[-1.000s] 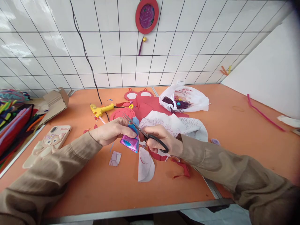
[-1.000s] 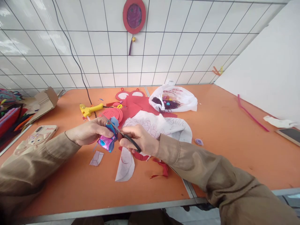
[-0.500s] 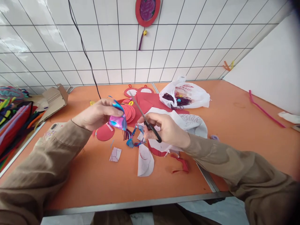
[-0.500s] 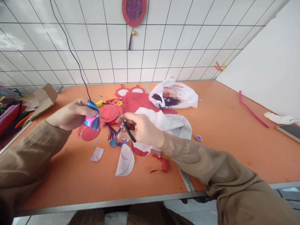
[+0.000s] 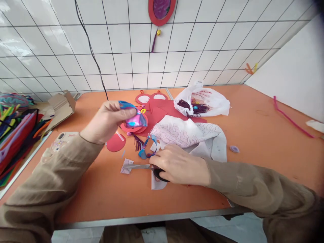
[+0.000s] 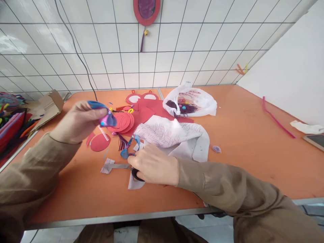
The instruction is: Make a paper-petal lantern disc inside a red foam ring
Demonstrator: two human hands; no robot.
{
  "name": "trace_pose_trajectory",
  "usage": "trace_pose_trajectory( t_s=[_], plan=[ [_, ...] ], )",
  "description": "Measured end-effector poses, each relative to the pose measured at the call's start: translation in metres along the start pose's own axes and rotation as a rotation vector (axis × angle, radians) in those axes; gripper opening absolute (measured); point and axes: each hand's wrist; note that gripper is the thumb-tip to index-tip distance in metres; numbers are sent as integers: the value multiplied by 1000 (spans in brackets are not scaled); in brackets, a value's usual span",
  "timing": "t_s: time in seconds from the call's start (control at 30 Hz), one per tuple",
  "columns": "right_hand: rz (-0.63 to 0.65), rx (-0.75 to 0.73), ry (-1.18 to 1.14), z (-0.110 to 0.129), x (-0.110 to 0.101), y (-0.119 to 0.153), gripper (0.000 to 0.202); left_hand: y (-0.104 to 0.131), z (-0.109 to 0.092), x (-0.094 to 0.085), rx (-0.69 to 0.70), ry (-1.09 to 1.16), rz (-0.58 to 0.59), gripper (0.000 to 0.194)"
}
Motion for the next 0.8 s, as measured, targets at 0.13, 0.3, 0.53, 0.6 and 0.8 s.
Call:
trace_pose_trajectory(
  t_s=[0.13, 0.3, 0.53, 0.6, 0.8],
  plan=[
    [16, -81, 129, 1, 4, 0, 8, -11, 28, 13, -103, 13, 0, 24],
    [-2, -129, 170, 4, 1, 1, 9, -15, 41, 16, -138, 70, 3, 23],
    [70, -17, -130, -5, -2, -3, 12, -21, 49, 13, -195, 158, 14, 27],
    [53, 8, -250, -8, -3, -4, 14, -22, 50, 12, -200, 195, -5, 28],
    [-22, -6, -407, -14, -11, -4, 11, -23, 45, 10, -159, 318, -67, 24]
  ],
)
Point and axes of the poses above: each hand's wrist, its own y-axis away from the middle knuckle, its own x-axis out of the palm, z = x × y, and after that the axes turned 15 degrees about -x, right-handed
